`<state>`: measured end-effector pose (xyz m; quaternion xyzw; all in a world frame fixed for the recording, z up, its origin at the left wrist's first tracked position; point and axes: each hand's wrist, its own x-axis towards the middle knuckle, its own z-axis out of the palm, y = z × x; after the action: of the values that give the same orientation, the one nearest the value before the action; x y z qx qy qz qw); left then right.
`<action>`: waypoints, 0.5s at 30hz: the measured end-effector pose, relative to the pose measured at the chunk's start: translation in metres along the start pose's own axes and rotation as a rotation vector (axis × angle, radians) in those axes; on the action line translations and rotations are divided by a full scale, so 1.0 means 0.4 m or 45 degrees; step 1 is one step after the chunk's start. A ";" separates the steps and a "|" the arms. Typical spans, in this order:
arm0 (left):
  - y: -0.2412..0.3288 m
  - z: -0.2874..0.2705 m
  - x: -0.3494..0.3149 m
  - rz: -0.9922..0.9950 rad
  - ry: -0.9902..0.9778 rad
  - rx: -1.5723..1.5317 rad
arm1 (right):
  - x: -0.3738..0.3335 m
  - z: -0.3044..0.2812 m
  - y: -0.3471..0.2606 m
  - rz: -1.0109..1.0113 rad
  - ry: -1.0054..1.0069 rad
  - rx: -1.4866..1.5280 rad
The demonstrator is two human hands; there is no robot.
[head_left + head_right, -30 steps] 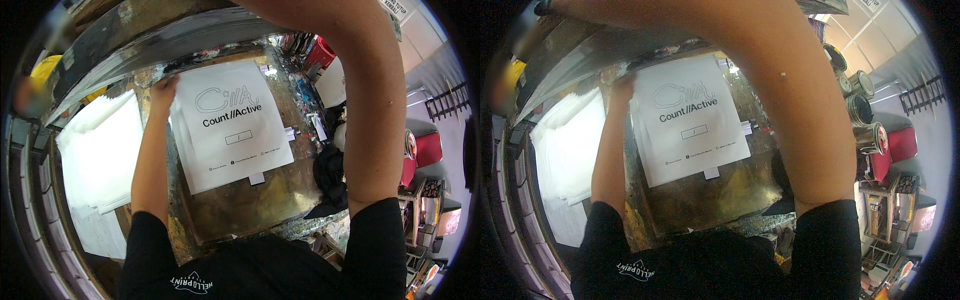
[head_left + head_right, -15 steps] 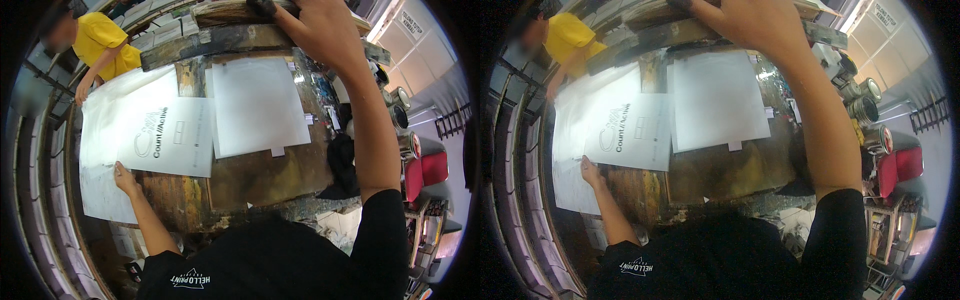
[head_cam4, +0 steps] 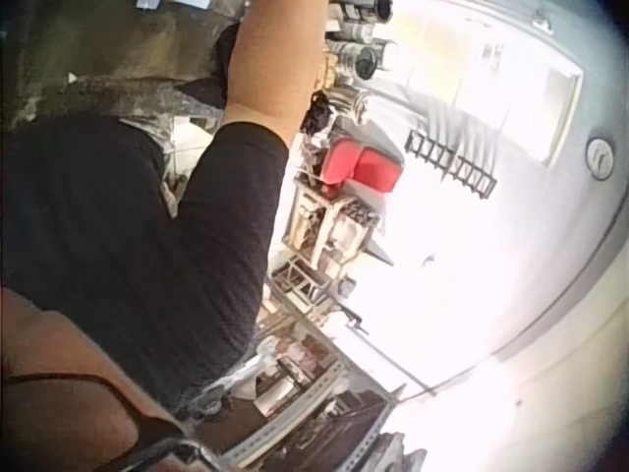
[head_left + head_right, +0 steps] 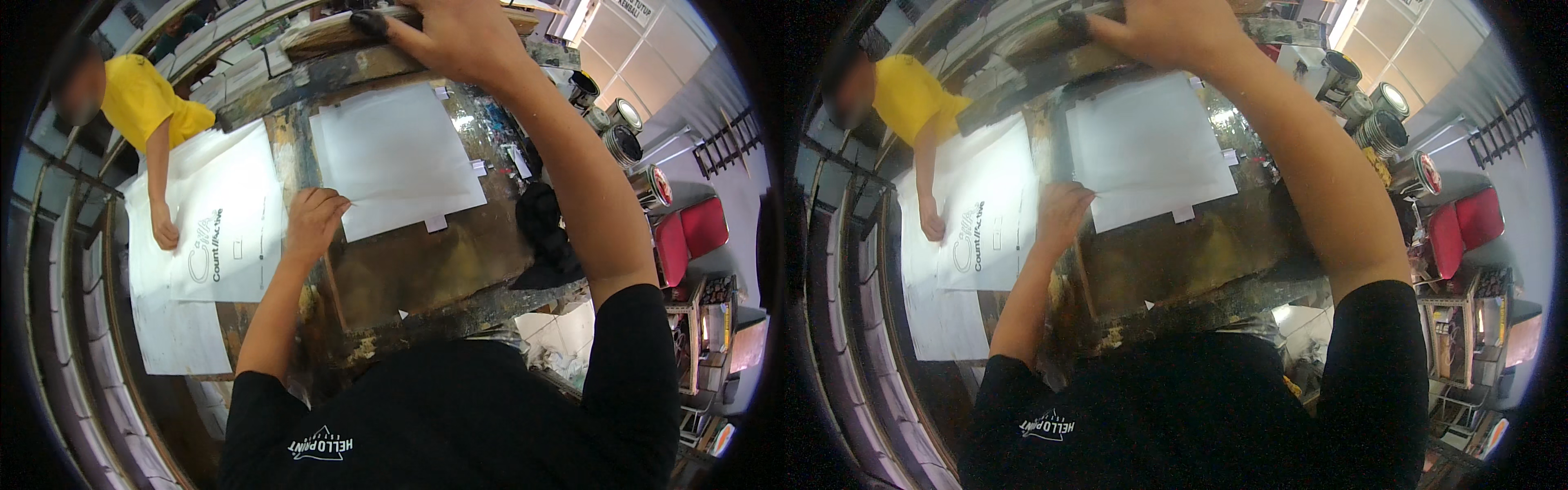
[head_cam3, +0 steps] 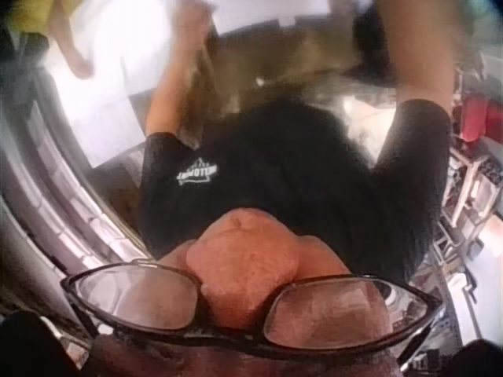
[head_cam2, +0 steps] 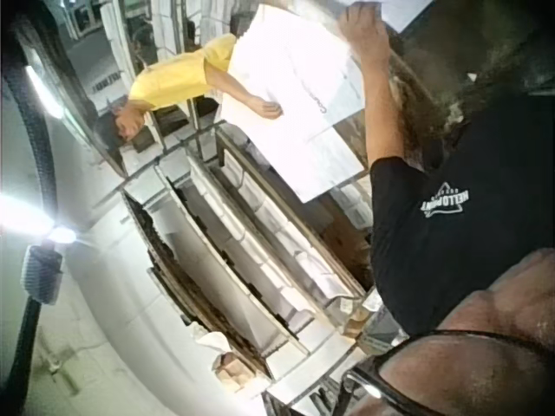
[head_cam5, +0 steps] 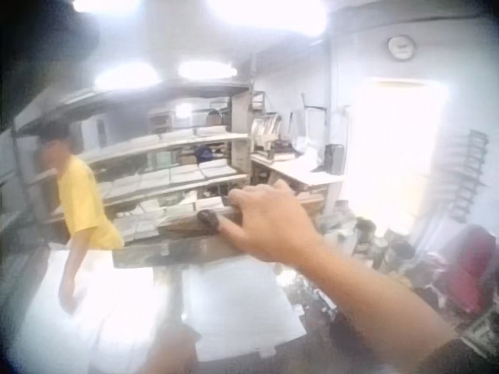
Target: The person performs screen printing by placing sheets of paper on a surface and using a squeegee to spread ink through a mesh screen onto the paper, repeating the process for multiple sheets.
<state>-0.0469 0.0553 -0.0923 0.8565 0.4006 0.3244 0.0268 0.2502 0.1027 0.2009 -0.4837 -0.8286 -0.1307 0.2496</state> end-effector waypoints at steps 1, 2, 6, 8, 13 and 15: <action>-0.016 0.000 0.009 0.064 -0.133 0.007 | -0.001 -0.003 0.000 -0.006 0.004 0.027; -0.021 -0.006 0.010 0.117 -0.269 0.015 | 0.005 -0.017 0.003 -0.012 -0.030 0.031; 0.042 -0.011 0.073 -0.087 -0.095 -0.108 | 0.023 0.001 0.033 0.022 0.033 -0.017; 0.094 0.052 0.158 -0.112 -0.148 -0.110 | 0.042 0.004 0.033 -0.003 0.140 0.021; 0.152 0.323 0.278 -0.010 -0.370 0.279 | 0.134 -0.062 0.037 0.279 -0.433 0.048; 0.152 0.372 0.287 -0.037 -0.445 0.236 | 0.124 -0.055 0.056 0.180 -0.364 0.102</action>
<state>0.1335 0.1267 -0.1298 0.8927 0.4304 0.1319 0.0217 0.2557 0.1406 0.2456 -0.5440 -0.8242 -0.0095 0.1570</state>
